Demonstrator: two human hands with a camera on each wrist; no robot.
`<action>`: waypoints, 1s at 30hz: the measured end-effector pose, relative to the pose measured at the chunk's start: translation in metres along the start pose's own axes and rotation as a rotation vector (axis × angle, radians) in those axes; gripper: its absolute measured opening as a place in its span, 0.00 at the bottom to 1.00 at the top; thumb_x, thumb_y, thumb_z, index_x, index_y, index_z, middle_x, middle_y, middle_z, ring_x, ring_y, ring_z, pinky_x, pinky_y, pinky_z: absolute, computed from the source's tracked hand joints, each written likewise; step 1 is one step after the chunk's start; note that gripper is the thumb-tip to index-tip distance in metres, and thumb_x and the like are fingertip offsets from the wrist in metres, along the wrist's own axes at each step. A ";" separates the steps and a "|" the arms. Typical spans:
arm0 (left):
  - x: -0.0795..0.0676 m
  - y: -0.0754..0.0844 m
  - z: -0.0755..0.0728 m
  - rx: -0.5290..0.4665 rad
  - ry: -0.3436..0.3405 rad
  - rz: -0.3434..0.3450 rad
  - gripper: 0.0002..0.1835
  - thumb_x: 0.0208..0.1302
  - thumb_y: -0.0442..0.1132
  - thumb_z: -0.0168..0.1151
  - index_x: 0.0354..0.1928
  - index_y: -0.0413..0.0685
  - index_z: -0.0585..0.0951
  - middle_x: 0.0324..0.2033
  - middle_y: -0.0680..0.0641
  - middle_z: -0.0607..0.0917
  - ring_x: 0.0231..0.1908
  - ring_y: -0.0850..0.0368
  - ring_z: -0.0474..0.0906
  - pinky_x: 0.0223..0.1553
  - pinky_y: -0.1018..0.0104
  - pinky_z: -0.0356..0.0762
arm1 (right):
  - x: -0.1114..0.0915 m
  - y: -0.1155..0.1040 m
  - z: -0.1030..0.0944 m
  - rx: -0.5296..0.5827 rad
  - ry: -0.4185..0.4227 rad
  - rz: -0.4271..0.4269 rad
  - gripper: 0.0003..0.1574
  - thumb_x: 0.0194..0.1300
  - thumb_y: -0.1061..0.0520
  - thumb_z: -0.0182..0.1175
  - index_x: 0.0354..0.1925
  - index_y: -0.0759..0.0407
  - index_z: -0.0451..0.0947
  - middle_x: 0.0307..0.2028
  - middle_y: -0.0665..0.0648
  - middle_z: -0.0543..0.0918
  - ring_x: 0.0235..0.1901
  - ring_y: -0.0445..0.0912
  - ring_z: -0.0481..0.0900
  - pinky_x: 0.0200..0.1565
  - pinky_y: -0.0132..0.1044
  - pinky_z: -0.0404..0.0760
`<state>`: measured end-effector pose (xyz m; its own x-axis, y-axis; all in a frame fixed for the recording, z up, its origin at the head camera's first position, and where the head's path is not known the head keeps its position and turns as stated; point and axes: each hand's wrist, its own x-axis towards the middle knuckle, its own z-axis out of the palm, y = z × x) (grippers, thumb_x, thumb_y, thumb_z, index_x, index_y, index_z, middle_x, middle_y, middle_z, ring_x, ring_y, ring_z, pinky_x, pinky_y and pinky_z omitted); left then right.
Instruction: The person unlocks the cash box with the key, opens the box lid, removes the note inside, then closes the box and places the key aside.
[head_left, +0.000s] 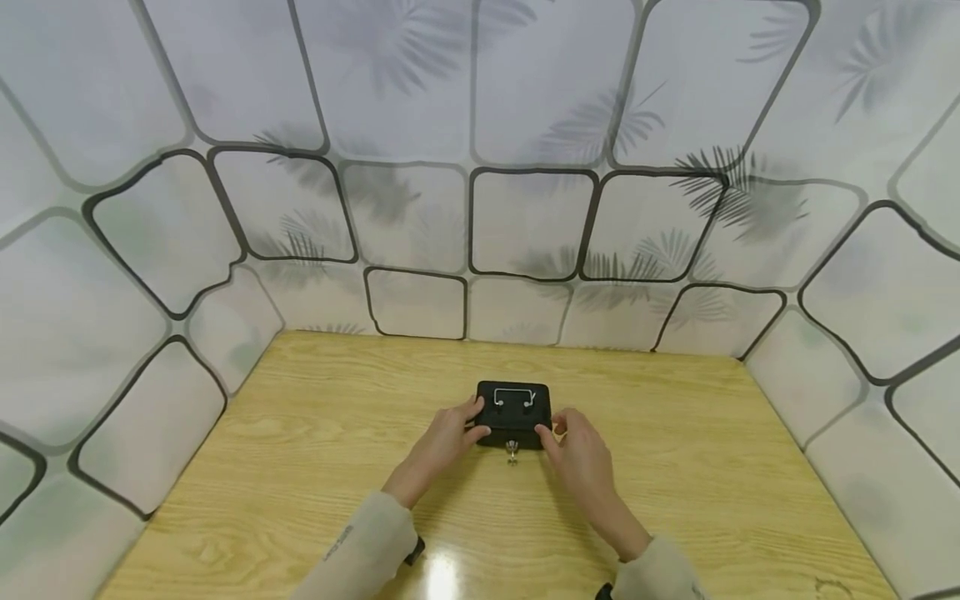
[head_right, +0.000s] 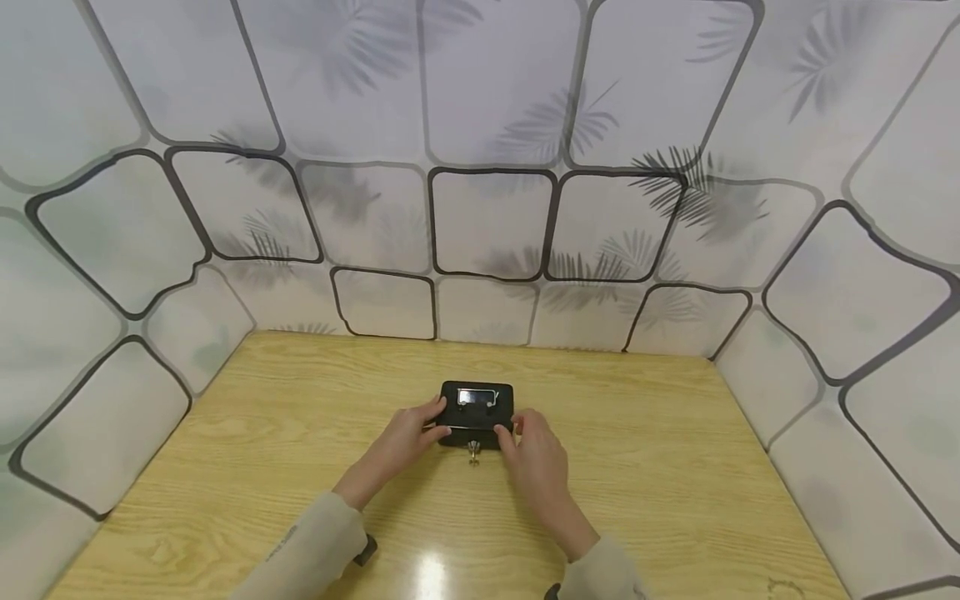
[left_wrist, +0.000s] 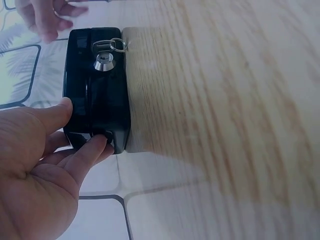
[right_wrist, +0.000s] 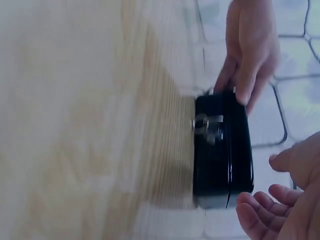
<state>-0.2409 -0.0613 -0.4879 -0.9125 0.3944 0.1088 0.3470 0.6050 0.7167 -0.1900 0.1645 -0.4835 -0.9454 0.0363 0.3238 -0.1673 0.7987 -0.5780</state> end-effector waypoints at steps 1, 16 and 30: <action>0.000 0.000 0.000 0.003 0.003 0.001 0.32 0.73 0.38 0.65 0.72 0.30 0.68 0.71 0.29 0.67 0.66 0.37 0.72 0.62 0.48 0.75 | -0.002 -0.003 0.000 0.004 -0.007 0.009 0.15 0.69 0.51 0.70 0.41 0.62 0.81 0.31 0.54 0.83 0.25 0.42 0.77 0.25 0.37 0.77; 0.001 -0.001 0.000 0.023 0.013 0.015 0.31 0.72 0.39 0.66 0.72 0.31 0.70 0.69 0.29 0.69 0.68 0.37 0.70 0.63 0.48 0.74 | -0.010 -0.016 0.022 0.071 -0.263 0.063 0.09 0.66 0.55 0.71 0.32 0.59 0.89 0.26 0.48 0.85 0.20 0.39 0.72 0.21 0.32 0.70; -0.001 -0.001 -0.001 0.017 0.009 0.014 0.32 0.73 0.39 0.65 0.72 0.32 0.69 0.70 0.30 0.69 0.69 0.37 0.69 0.64 0.47 0.73 | -0.007 -0.017 0.031 0.122 -0.265 0.102 0.12 0.68 0.56 0.69 0.27 0.57 0.89 0.19 0.45 0.79 0.19 0.39 0.70 0.21 0.31 0.67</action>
<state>-0.2412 -0.0633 -0.4881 -0.9095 0.3965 0.1247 0.3629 0.6112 0.7034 -0.1891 0.1320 -0.4990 -0.9964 -0.0579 0.0622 -0.0848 0.7203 -0.6885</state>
